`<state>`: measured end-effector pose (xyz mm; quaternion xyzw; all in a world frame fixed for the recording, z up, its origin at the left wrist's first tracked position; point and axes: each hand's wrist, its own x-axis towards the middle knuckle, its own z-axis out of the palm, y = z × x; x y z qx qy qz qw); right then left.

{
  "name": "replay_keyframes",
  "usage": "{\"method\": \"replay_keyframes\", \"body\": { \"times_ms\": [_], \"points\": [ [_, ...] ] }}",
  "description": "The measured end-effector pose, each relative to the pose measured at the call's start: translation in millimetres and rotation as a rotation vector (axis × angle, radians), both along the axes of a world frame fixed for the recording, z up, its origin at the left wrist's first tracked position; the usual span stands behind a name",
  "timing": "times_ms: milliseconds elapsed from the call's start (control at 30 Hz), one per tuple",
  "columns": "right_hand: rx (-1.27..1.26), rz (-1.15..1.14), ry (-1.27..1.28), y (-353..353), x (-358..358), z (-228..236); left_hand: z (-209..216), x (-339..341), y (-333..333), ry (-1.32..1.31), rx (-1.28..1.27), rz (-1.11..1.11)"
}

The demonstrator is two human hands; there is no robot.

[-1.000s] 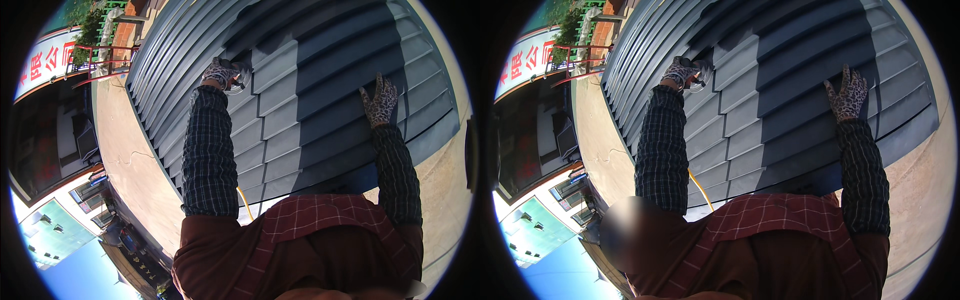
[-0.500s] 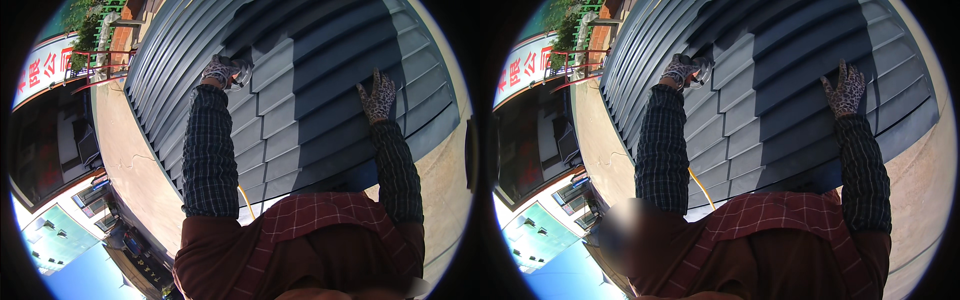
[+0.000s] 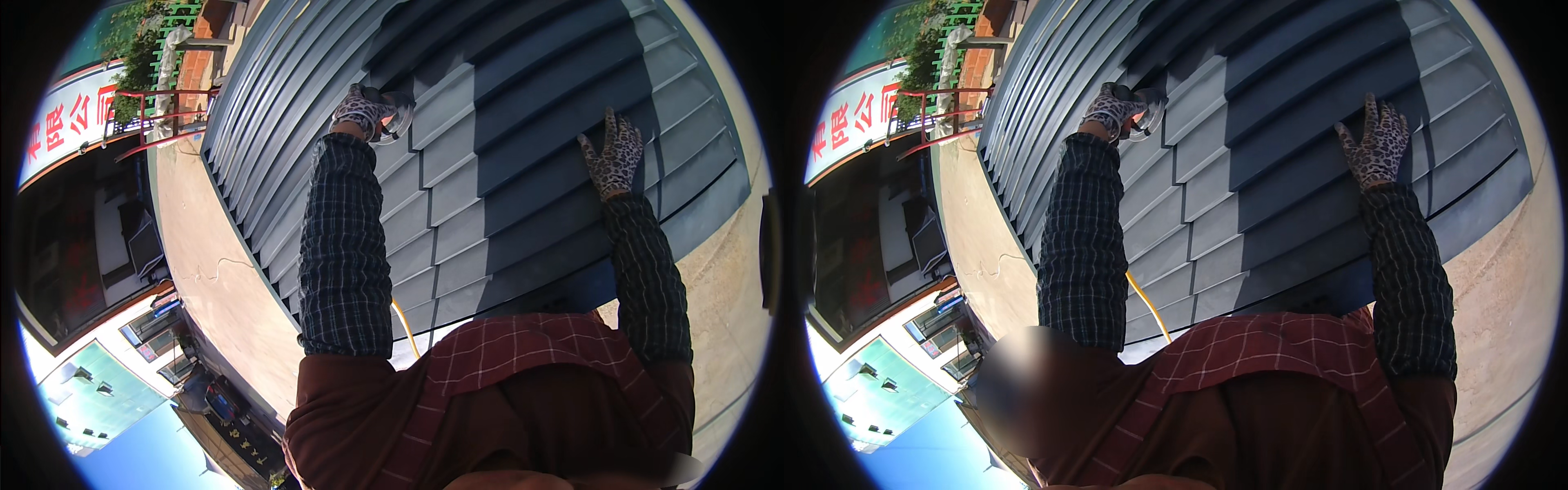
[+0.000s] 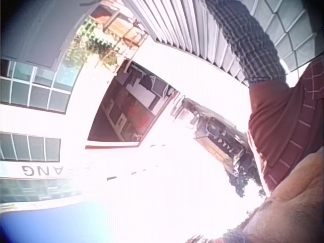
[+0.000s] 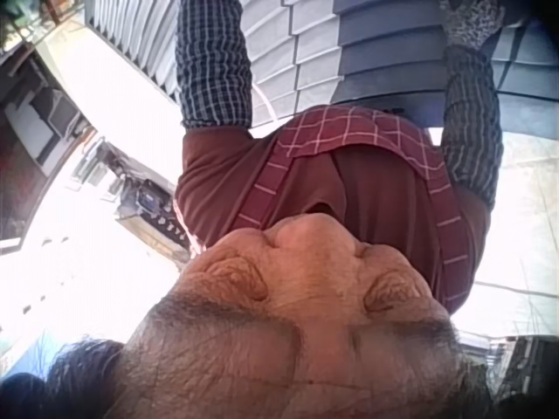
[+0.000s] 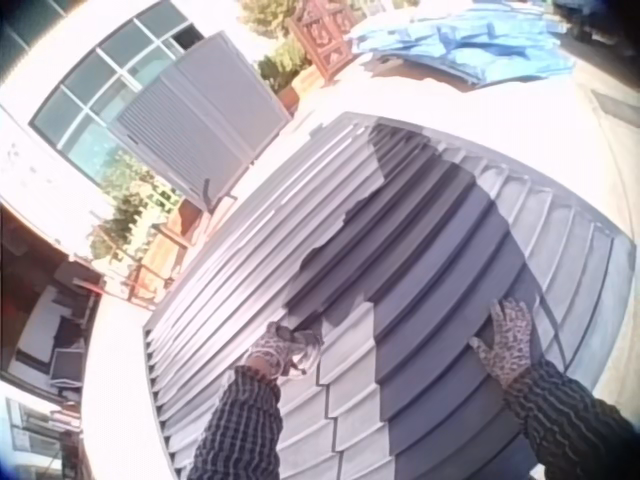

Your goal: The person uses a handheld orbital sander to smooth the surface of a large, dark gray, ribbed metal panel. They move the sander systematically across the panel's ridges and flat areas, repositioning their body to reach different sections.

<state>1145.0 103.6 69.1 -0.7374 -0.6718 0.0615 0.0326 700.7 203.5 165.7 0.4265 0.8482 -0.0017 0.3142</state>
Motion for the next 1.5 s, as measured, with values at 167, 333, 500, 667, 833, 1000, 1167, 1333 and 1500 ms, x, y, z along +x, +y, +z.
{"method": "replay_keyframes", "body": {
  "times_ms": [167,333,500,667,833,1000,1167,1333,1500],
  "points": [
    [-0.026,-0.01,-0.013,-1,-3,5,-9,-1,2,-0.001,0.053,-0.034],
    [-0.044,-0.035,-0.022,-2,-4,8,1,18,7,0.021,0.042,-0.032],
    [-0.035,-0.027,-0.014,-2,-7,11,-9,16,13,-0.023,0.056,-0.087],
    [-0.021,-0.023,0.007,-4,-5,12,3,32,17,0.01,0.038,-0.098],
    [-0.005,-0.008,0.025,-3,-5,10,-5,27,22,0.004,0.035,-0.111],
    [-0.019,-0.016,0.023,-4,-7,13,1,38,25,-0.024,0.021,-0.116],
    [-0.023,-0.016,0.024,-4,-5,13,10,53,31,-0.039,0.008,-0.138],
    [-0.01,-0.002,0.045,-4,-8,15,-8,47,36,0.017,0.061,-0.195],
    [-0.021,-0.019,0.049,-6,-7,14,5,67,41,0.02,0.047,-0.211]
  ]
}}
